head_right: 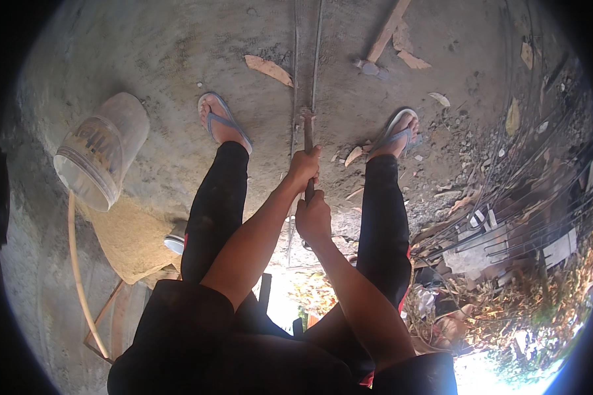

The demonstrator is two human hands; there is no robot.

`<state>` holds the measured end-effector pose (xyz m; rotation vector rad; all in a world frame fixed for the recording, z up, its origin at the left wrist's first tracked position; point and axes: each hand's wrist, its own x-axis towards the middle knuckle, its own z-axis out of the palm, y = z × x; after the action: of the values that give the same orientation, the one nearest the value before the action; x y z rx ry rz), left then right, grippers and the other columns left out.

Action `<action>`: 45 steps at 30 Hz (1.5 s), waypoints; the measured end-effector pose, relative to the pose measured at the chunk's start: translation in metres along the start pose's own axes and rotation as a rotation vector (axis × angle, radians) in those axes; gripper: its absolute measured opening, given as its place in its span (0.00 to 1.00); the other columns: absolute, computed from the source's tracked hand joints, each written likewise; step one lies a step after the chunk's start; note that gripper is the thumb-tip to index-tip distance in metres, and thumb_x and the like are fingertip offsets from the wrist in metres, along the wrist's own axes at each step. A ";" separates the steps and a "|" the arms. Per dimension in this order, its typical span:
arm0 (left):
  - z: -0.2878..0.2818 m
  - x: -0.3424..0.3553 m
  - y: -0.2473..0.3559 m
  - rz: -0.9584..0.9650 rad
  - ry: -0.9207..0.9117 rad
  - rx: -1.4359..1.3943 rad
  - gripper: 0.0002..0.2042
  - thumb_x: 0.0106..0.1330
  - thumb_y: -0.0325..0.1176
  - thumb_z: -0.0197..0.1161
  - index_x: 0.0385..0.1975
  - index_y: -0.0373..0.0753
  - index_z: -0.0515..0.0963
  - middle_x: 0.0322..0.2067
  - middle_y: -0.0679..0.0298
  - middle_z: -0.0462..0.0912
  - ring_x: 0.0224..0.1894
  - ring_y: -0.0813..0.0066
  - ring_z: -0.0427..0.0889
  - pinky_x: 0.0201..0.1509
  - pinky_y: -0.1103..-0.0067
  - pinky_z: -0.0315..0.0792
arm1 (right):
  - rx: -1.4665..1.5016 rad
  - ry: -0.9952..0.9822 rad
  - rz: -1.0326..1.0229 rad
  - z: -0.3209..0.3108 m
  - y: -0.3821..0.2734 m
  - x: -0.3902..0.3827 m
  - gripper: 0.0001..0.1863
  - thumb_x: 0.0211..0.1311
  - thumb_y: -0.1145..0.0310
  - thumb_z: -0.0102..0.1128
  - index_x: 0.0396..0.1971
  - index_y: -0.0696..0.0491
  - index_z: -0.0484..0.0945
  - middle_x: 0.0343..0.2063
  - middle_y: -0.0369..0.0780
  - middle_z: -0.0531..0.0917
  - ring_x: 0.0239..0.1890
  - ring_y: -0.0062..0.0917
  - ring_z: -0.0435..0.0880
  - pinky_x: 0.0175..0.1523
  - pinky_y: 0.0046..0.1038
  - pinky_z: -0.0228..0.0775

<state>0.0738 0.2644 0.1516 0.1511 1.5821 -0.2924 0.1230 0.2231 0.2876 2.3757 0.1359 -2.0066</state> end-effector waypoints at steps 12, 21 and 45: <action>-0.008 0.006 -0.004 0.053 0.059 0.162 0.25 0.76 0.51 0.63 0.23 0.37 0.72 0.15 0.64 0.72 0.13 0.71 0.72 0.15 0.69 0.68 | 0.039 0.003 0.035 0.022 -0.001 0.001 0.17 0.69 0.69 0.51 0.48 0.67 0.67 0.35 0.65 0.85 0.39 0.61 0.87 0.46 0.56 0.78; 0.007 0.015 -0.033 0.168 0.085 0.118 0.27 0.76 0.48 0.63 0.19 0.32 0.73 0.13 0.60 0.75 0.12 0.64 0.77 0.14 0.65 0.71 | -0.056 0.020 0.002 0.020 0.036 0.006 0.14 0.71 0.68 0.49 0.48 0.63 0.66 0.33 0.64 0.85 0.38 0.62 0.87 0.43 0.59 0.76; -0.057 0.072 -0.043 0.556 0.398 0.684 0.18 0.70 0.44 0.67 0.37 0.31 0.81 0.37 0.47 0.89 0.42 0.47 0.89 0.46 0.62 0.81 | 0.919 0.002 -0.241 -0.148 -0.046 0.009 0.06 0.78 0.67 0.55 0.40 0.49 0.70 0.16 0.24 0.60 0.13 0.07 0.56 0.15 0.19 0.47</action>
<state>0.0046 0.2330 0.0845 1.2175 1.6956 -0.3667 0.2660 0.2806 0.3052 2.9423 -0.6813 -2.5669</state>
